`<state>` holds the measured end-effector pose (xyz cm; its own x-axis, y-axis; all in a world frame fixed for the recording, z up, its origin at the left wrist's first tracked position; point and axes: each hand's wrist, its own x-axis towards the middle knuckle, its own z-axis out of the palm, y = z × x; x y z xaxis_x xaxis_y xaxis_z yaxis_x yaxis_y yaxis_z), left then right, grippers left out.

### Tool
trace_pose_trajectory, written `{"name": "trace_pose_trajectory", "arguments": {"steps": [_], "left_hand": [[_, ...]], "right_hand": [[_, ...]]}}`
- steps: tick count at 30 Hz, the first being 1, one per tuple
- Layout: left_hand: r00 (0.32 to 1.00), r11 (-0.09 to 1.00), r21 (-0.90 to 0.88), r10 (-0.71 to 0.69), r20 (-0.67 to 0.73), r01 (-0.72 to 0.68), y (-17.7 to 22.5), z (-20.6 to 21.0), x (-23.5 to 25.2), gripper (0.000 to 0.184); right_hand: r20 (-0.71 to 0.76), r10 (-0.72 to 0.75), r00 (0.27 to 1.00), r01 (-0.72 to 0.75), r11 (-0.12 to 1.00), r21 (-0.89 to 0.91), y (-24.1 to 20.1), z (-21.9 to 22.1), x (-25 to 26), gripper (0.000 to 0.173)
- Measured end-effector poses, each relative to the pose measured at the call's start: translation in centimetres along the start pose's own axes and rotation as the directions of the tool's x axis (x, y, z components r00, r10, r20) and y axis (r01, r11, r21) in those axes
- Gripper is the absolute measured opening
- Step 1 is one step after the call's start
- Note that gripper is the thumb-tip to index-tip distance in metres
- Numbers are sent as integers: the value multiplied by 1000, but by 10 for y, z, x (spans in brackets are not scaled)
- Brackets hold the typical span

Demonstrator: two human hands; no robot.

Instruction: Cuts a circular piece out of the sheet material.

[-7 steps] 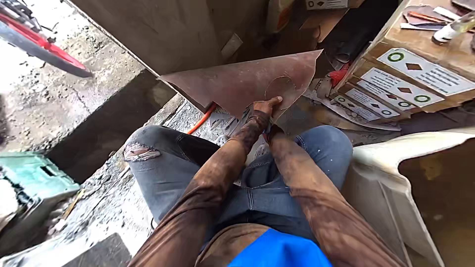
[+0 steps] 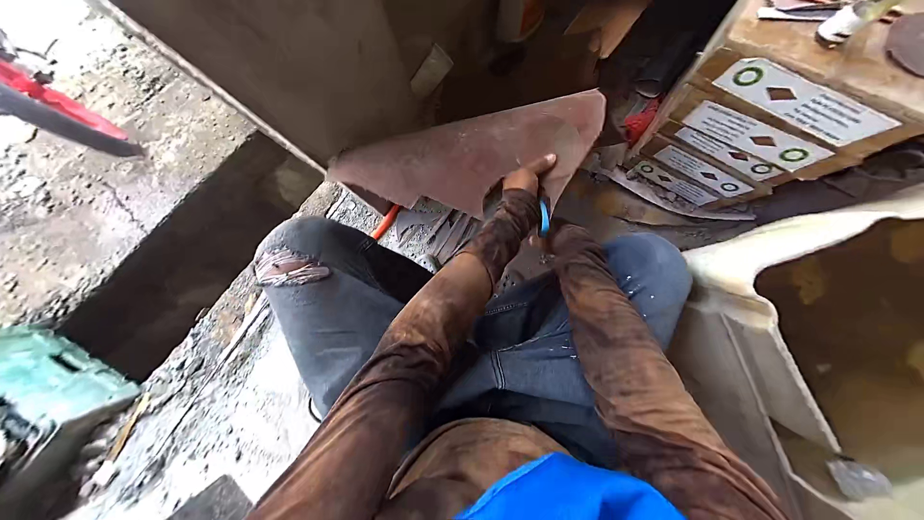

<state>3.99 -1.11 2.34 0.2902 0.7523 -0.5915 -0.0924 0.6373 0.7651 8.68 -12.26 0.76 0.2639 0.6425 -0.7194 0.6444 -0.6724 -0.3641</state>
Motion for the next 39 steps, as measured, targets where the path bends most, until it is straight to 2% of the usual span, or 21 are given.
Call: {"name": "trace_pose_trajectory", "arguments": {"steps": [1,2,3,5,6,7,8,10,14,18,20,23,24,26,27,28,29,32,34,36,39], "left_hand": [[999,997,-67,29,29,-27,16,9,-6,37],[997,991,-126,61,54,-54,33,14,-10,36],[993,983,-168,92,74,-78,46,14,-10,37],[988,967,-242,112,102,-85,52,2,5,36],[988,961,-266,111,104,-80,50,-8,16,30],[988,946,-312,121,97,-85,45,-17,25,19],[986,922,-379,133,105,-84,40,-26,34,14],[987,896,-439,124,101,-67,27,-39,43,14],[995,926,-373,79,57,-53,15,-37,31,15],[994,943,-333,53,92,-19,2,-33,30,17],[994,960,-281,19,109,13,5,-32,27,19],[992,971,-240,43,116,-14,0,-30,37,22],[989,970,-242,53,138,-19,-3,-30,44,26],[984,964,-264,71,163,-26,-3,-32,50,34],[985,965,-259,71,160,-27,1,-35,50,36],[988,968,-248,60,145,-22,7,-39,50,37],[991,966,-257,46,126,-13,13,-42,52,38],[993,924,-376,-29,111,69,25,-51,51,37],[993,887,-452,-49,106,92,19,-53,37,40],[994,890,-446,-59,90,94,1,-52,13,41],[990,931,-340,-118,70,135,-35,-55,-27,36]], "right_hand": [[-95,70,993,-50,979,196,2,-12,1,41],[-299,101,949,35,908,417,11,-15,-3,38],[-481,122,868,194,809,555,18,-16,-14,35],[-703,97,704,481,664,573,23,-19,-43,31],[-750,60,659,549,643,534,20,-17,-57,29],[-755,30,655,565,645,515,12,-13,-68,29],[-724,11,690,542,654,527,2,-8,-74,30],[-641,-24,767,485,675,556,-16,3,-63,33],[-460,28,887,328,662,674,-45,22,-31,34],[-345,63,937,244,591,769,-52,15,-30,39],[-270,19,963,218,535,816,-53,10,-33,42],[-220,-107,969,245,477,844,-37,10,-11,38],[-194,-118,974,227,521,823,-29,11,-3,35],[-142,-18,990,117,675,729,-14,14,-2,38],[-134,64,989,51,705,708,-9,16,-10,37],[-141,127,982,17,682,731,-4,16,-21,33],[-180,167,969,42,610,791,-2,15,-31,28],[-335,194,922,292,219,931,-6,7,-57,23],[-457,195,868,440,123,889,-15,4,-58,26],[-532,232,815,502,178,847,-24,-6,-42,33],[-545,372,752,361,460,811,-20,-22,-1,56]]}}
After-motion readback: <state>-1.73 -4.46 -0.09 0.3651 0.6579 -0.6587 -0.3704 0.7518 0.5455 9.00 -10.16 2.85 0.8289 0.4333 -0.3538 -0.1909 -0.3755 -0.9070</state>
